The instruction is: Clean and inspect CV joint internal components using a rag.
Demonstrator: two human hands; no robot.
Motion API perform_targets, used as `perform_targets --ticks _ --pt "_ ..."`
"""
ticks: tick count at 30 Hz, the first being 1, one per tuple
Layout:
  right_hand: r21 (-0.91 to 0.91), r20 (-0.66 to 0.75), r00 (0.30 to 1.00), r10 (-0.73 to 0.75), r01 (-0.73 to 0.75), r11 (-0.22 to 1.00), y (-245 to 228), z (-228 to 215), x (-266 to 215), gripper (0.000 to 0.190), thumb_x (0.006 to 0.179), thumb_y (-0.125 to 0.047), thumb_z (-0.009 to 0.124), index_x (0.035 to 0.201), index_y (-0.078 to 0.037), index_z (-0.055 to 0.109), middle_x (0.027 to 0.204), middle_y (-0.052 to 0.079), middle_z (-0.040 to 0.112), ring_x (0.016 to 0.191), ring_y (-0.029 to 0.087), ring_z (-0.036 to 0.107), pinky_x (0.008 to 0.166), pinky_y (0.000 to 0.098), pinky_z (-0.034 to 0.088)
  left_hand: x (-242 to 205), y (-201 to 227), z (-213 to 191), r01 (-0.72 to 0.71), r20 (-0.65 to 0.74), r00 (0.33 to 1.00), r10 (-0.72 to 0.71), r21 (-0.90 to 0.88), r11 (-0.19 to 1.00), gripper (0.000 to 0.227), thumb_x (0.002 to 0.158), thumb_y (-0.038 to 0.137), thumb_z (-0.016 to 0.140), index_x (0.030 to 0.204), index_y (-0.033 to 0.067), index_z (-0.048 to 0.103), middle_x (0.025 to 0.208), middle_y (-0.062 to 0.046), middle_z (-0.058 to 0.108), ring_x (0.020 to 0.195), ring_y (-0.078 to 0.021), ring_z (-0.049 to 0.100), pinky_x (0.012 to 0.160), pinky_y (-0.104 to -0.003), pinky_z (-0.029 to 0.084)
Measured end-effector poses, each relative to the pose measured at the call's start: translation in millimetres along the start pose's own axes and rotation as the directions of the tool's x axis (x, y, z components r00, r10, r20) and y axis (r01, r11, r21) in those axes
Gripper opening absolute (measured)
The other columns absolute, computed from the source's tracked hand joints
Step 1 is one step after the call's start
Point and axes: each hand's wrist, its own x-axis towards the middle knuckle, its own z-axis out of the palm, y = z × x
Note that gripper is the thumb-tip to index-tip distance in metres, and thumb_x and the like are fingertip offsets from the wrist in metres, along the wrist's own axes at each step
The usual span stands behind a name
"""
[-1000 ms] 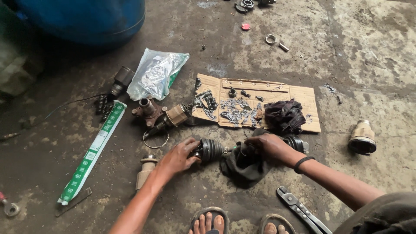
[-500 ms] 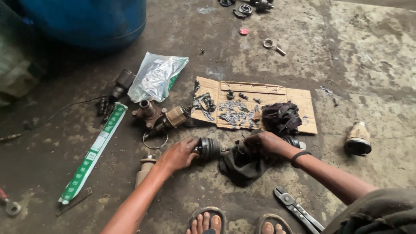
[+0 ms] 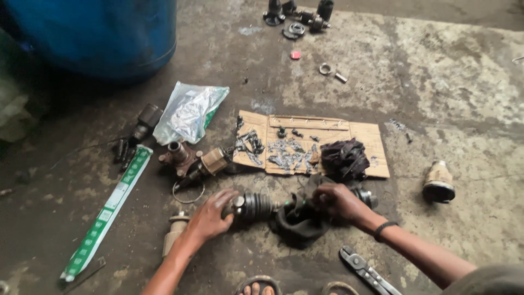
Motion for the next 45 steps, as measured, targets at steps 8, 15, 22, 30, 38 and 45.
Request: perform_targets --ticks 8,15,22,30,38,45 --pt "0.087 0.266 0.954 0.139 -0.167 0.982 2.8 -15.0 -10.6 0.021 0.076 -0.012 0.084 0.091 -0.006 0.072 0.086 0.006 0.076 0.077 0.019 0.073 0.067 0.0338 0.059 -3.1 -12.1 9.3 0.05 0.173 0.982 -0.074 0.138 0.989 0.064 0.075 0.016 0.074 0.137 0.0237 0.061 0.144 -0.011 0.055 0.129 -0.0343 0.055 0.108 -0.042 0.047" --pt "0.251 0.271 0.906 0.325 -0.392 0.885 17.3 -54.6 -17.2 0.026 0.081 -0.016 0.084 0.1 -0.005 0.07 0.091 0.004 0.078 0.086 0.013 0.072 0.078 0.0303 0.06 -4.5 -18.0 14.6 0.036 0.139 0.989 -0.059 0.16 0.986 0.057 0.077 0.018 0.071 0.134 0.0226 0.062 0.137 -0.013 0.063 0.126 -0.0325 0.06 0.106 -0.04 0.05" --pt "0.379 0.712 0.645 0.276 -0.685 0.622 -63.7 -82.7 -12.9 0.037 0.084 -0.02 0.081 0.117 -0.01 0.068 0.109 0.004 0.071 0.099 0.016 0.068 0.093 0.0338 0.057 20.6 4.5 -2.4 0.002 0.184 0.982 -0.04 0.204 0.979 0.064 0.076 0.016 0.069 0.139 0.0206 0.06 0.136 -0.015 0.06 0.12 -0.0364 0.06 0.101 -0.043 0.05" --pt "-0.088 -0.159 0.538 0.828 -0.843 0.531 21.2 -105.9 -13.1 0.04 0.091 -0.048 0.068 0.109 -0.012 0.076 0.102 0.01 0.079 0.092 0.021 0.074 0.084 0.0403 0.058 140.4 14.8 -11.2 -0.242 0.233 0.958 0.168 0.337 0.91 0.035 0.081 0.002 0.054 0.111 0.0087 0.073 0.113 -0.019 0.068 0.103 -0.0389 0.069 0.092 -0.048 0.057" --pt "-0.066 -0.37 0.5 0.783 -0.855 0.515 34.5 -58.1 8.9 0.049 0.079 -0.054 0.078 0.08 -0.005 0.081 0.074 0.017 0.075 0.067 0.031 0.071 0.069 0.0447 0.057 276.4 54.1 34.9 -0.049 0.08 0.997 0.018 0.395 0.917 0.033 0.076 0.009 0.064 0.107 0.0017 0.073 0.133 -0.025 0.056 0.125 -0.0405 0.055 0.102 -0.047 0.05" --pt "0.315 -0.377 0.443 0.814 -0.765 0.562 62.0 -59.0 9.5 0.022 0.083 -0.029 0.076 0.091 -0.009 0.08 0.082 0.011 0.081 0.068 0.022 0.073 0.064 0.0394 0.06 299.1 76.1 55.2 0.187 0.064 0.971 -0.23 0.395 0.9 0.045 0.079 0.032 0.08 0.104 -0.0042 0.071 0.144 -0.024 0.048 0.131 -0.0386 0.049 0.107 -0.045 0.049"
